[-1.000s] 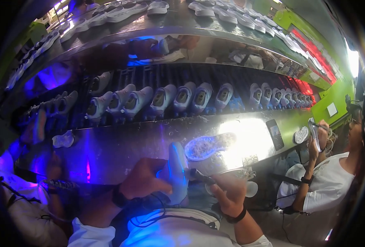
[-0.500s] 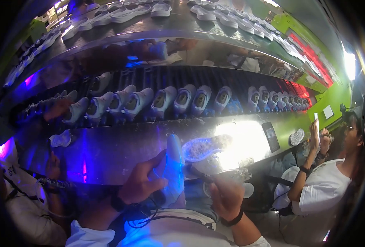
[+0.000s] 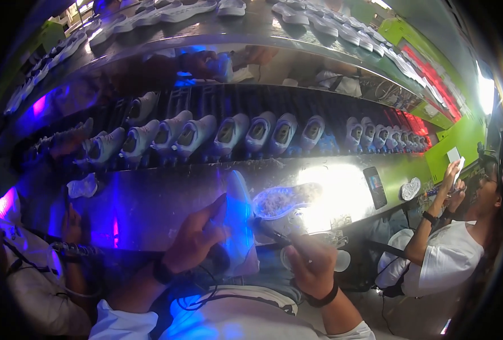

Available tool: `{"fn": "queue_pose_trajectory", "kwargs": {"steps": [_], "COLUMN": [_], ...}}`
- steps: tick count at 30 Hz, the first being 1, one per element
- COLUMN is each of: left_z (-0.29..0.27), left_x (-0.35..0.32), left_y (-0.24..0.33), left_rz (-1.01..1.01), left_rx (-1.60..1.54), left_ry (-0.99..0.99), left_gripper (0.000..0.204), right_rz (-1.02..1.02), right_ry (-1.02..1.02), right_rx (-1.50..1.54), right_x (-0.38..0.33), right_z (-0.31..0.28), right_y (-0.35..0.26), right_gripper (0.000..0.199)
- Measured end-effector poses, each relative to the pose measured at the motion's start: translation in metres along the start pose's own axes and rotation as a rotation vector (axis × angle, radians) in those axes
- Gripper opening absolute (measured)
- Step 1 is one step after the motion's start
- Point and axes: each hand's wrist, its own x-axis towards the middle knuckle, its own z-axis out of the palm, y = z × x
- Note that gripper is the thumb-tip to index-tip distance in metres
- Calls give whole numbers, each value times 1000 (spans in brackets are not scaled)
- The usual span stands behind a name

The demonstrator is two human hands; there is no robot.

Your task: Apply components and inspect shoe soles on a factory production line.

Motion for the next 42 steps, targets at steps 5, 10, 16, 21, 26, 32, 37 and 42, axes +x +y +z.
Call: {"fn": "queue_pose_trajectory", "kwargs": {"steps": [5, 10, 16, 21, 26, 32, 37, 42], "left_z": [-6, -16, -13, -10, -18, -19, -19, -28], "left_x": [4, 5, 5, 5, 3, 4, 7, 5], "left_y": [5, -6, -1, -1, -6, 4, 4, 0], "left_rz": [-108, -122, -138, -99, 11, -100, -76, -77], "left_rx": [-97, -64, -51, -77, 6, -146, -187, -112], "left_ry": [45, 124, 142, 111, 162, 135, 112, 134], "left_gripper": [60, 55, 52, 45, 41, 40, 38, 35], "right_rz": [64, 82, 345, 446, 354, 199, 214, 143], "right_ry": [-98, -129, -124, -151, -143, -17, -111, -169], "right_rx": [90, 137, 424, 623, 428, 181, 135, 105], "right_x": [0, 2, 5, -6, -22, -6, 9, 17], "right_z": [-5, -14, -10, 12, 4, 7, -3, -14], "right_y": [0, -2, -9, 2, 3, -11, -21, -23], "right_gripper": [20, 21, 25, 27, 24, 23, 22, 21]}}
